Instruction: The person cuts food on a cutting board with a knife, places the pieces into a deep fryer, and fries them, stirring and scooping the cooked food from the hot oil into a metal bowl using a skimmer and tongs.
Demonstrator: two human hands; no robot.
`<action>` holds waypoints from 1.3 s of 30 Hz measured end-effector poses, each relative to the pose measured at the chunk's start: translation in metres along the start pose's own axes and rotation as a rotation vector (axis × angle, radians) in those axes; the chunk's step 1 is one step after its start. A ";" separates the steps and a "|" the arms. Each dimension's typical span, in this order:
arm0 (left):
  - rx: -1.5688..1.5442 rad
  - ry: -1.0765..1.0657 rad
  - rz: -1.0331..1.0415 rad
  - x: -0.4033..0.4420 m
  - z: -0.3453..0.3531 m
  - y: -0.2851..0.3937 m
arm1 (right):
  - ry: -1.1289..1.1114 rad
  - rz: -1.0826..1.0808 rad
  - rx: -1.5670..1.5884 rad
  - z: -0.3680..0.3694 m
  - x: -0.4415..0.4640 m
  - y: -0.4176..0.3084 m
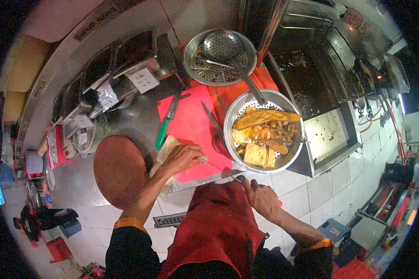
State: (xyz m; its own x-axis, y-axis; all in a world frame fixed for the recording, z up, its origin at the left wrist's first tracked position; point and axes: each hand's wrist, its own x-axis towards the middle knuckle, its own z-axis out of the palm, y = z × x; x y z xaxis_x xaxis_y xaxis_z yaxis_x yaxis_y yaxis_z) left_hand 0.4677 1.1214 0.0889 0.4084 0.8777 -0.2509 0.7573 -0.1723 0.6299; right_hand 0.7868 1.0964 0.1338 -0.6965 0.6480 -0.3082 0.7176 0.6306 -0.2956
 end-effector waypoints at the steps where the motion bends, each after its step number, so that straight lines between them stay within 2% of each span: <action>1: 0.002 0.002 0.000 0.000 -0.001 0.001 | 0.006 -0.002 -0.012 0.000 0.001 0.001; 6: 0.048 -0.028 0.022 0.001 0.003 -0.003 | -0.052 0.003 -0.106 -0.001 0.005 -0.002; 9: 0.058 -0.027 0.032 0.000 0.004 0.000 | -0.007 -0.022 -0.131 -0.004 0.009 -0.008; 10: 0.066 -0.035 0.024 0.001 0.003 0.000 | 0.052 -0.089 -0.249 -0.001 0.008 -0.006; 13: 0.085 -0.012 0.025 0.000 0.008 -0.004 | -0.092 0.002 -0.103 0.013 0.019 -0.007; 17: 0.066 -0.011 -0.006 -0.002 -0.001 0.007 | -0.031 0.010 -0.071 0.054 0.019 0.008; 20: 0.073 0.160 -0.070 -0.013 0.022 0.009 | 0.010 0.002 -0.020 0.050 -0.005 0.021; 23: 0.055 0.547 -0.227 -0.019 0.065 0.025 | -0.044 0.059 0.084 0.055 -0.034 0.030; 25: 0.056 0.654 -0.224 -0.019 0.071 0.033 | -0.022 0.123 0.190 0.049 -0.038 0.023; 26: 0.027 0.692 -0.237 -0.021 0.073 0.038 | -0.092 0.157 0.248 0.042 -0.033 0.016; 30: -0.035 0.812 -0.299 -0.023 0.084 0.043 | -0.099 0.113 0.281 0.042 -0.021 0.001; 36: -0.095 0.771 -0.382 -0.018 0.087 0.047 | -0.191 0.155 0.199 0.024 -0.009 -0.012; 39: -0.024 0.791 -0.332 -0.017 0.091 0.043 | -0.174 0.125 0.151 0.023 -0.008 -0.014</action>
State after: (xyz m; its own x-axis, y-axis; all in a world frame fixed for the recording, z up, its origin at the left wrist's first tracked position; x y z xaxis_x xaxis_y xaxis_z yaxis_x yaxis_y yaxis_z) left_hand 0.5396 1.0586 0.0536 -0.3148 0.9364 0.1554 0.7604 0.1508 0.6317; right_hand 0.7826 1.0726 0.1193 -0.6010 0.6250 -0.4981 0.7992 0.4713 -0.3729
